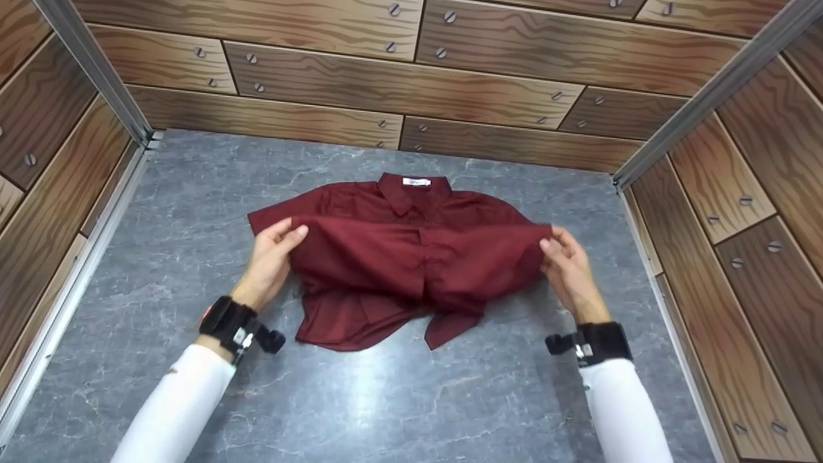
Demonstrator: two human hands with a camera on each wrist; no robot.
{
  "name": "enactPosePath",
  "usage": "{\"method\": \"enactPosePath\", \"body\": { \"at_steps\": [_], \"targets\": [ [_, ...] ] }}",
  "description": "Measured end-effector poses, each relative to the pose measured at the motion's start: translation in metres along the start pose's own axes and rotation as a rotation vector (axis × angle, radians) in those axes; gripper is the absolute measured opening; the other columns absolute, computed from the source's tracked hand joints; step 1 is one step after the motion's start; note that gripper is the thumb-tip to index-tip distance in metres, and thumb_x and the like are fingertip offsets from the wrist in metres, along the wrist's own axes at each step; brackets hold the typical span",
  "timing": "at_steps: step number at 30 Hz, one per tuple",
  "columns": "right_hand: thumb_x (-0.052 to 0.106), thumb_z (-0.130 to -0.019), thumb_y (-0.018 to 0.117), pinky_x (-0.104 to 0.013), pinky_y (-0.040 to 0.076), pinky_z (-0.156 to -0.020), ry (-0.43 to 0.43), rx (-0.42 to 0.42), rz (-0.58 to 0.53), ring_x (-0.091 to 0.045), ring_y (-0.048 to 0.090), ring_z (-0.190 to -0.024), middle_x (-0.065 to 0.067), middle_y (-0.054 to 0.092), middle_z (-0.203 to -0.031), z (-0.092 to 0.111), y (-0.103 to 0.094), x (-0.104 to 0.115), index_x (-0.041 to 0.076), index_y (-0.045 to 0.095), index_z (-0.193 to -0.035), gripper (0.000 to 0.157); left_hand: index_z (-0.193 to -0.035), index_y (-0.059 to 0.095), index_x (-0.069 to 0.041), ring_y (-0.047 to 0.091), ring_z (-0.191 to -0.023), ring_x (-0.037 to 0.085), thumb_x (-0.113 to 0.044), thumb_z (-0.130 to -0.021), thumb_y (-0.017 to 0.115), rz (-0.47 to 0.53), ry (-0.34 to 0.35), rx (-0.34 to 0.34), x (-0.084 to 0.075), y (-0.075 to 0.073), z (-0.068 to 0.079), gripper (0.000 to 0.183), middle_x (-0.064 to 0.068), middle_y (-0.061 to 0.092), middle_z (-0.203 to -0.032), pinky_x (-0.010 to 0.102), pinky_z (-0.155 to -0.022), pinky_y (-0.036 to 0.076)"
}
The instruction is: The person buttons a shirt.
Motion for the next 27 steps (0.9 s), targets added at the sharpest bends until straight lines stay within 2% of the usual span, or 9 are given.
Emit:
{"method": "enactPosePath", "body": {
  "at_steps": [5,9,12,18,21,22,24,26,27],
  "targets": [
    [0.001,-0.106,0.051,-0.034,0.054,-0.081,0.083,-0.042,0.028,-0.018,0.068,-0.098,-0.001,0.069,-0.123,-0.031,0.003,-0.008,0.018,0.044,-0.149,0.047,-0.150,0.044,0.008,0.068,-0.106,0.018,0.009,-0.101,0.054,-0.009,-0.004,0.052,0.004,0.004,-0.030,0.050,0.007,0.072,-0.117,0.032,-0.092,0.054],
    [0.005,-0.108,0.049,-0.032,0.053,-0.079,0.144,-0.076,0.120,-0.017,0.068,-0.095,-0.001,0.067,-0.123,-0.053,0.004,-0.019,0.019,0.033,-0.161,0.057,-0.162,0.027,-0.001,0.066,-0.113,0.017,0.011,-0.101,0.051,-0.091,-0.050,0.100,0.012,0.004,-0.049,0.067,0.015,0.067,-0.131,0.032,-0.096,0.052],
    [0.007,-0.110,0.045,-0.031,0.053,-0.079,0.171,-0.088,0.167,-0.016,0.067,-0.095,0.000,0.066,-0.124,-0.066,0.004,-0.027,0.021,0.026,-0.164,0.059,-0.165,0.021,-0.008,0.065,-0.116,0.018,0.011,-0.102,0.049,-0.134,-0.094,0.096,0.020,0.001,-0.059,0.072,0.024,0.059,-0.142,0.033,-0.099,0.051],
    [0.010,-0.111,0.043,-0.024,0.050,-0.076,0.215,-0.164,0.260,-0.009,0.063,-0.091,-0.003,0.063,-0.123,-0.080,0.000,-0.044,0.021,0.026,-0.165,0.058,-0.166,0.015,-0.011,0.062,-0.118,0.022,0.007,-0.104,0.045,-0.214,-0.155,0.036,0.036,-0.006,-0.068,0.072,0.028,0.048,-0.151,0.034,-0.100,0.050],
    [0.010,-0.110,0.043,-0.022,0.046,-0.086,0.246,-0.218,0.328,-0.012,0.058,-0.111,-0.012,0.054,-0.144,-0.087,-0.003,-0.052,0.015,0.026,-0.165,0.057,-0.166,0.015,-0.010,0.060,-0.119,0.024,0.006,-0.104,0.046,-0.262,-0.161,-0.022,0.042,-0.011,-0.073,0.071,0.028,0.048,-0.151,0.033,-0.099,0.049],
    [0.010,-0.110,0.044,-0.021,0.045,-0.082,0.267,-0.230,0.354,-0.011,0.058,-0.105,-0.014,0.049,-0.150,-0.088,-0.003,-0.052,0.012,0.025,-0.165,0.058,-0.166,0.015,-0.010,0.058,-0.121,0.025,0.005,-0.104,0.047,-0.279,-0.165,-0.044,0.043,-0.014,-0.074,0.072,0.028,0.047,-0.152,0.033,-0.100,0.048],
    [0.012,-0.109,0.045,-0.023,0.043,-0.096,0.305,-0.250,0.404,-0.015,0.051,-0.126,-0.016,0.037,-0.162,-0.090,-0.004,-0.055,0.010,0.022,-0.165,0.060,-0.166,0.011,-0.009,0.056,-0.127,0.029,0.003,-0.104,0.049,-0.334,-0.174,-0.082,0.046,-0.017,-0.076,0.074,0.028,0.045,-0.154,0.036,-0.104,0.045],
    [0.014,-0.109,0.047,-0.026,0.041,-0.099,0.317,-0.257,0.477,-0.019,0.047,-0.132,-0.019,0.034,-0.164,-0.088,-0.005,-0.056,0.008,0.020,-0.165,0.062,-0.166,0.008,-0.008,0.051,-0.134,0.033,0.001,-0.103,0.051,-0.423,-0.169,-0.111,0.045,-0.020,-0.074,0.077,0.029,0.040,-0.156,0.039,-0.110,0.041],
    [0.016,-0.109,0.048,-0.027,0.043,-0.096,0.311,-0.253,0.528,-0.020,0.049,-0.130,-0.020,0.036,-0.162,-0.086,-0.005,-0.056,0.008,0.020,-0.165,0.063,-0.166,0.008,-0.008,0.048,-0.137,0.035,0.000,-0.102,0.052,-0.473,-0.160,-0.121,0.043,-0.020,-0.073,0.078,0.029,0.038,-0.157,0.041,-0.112,0.039]
  ]
}}
Point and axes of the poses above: each hand's wrist, its own z-axis away from the middle knuckle, its own y-axis out of the palm, x = y × z, the point moved 7 cm from there along -z, towards the middle knuckle
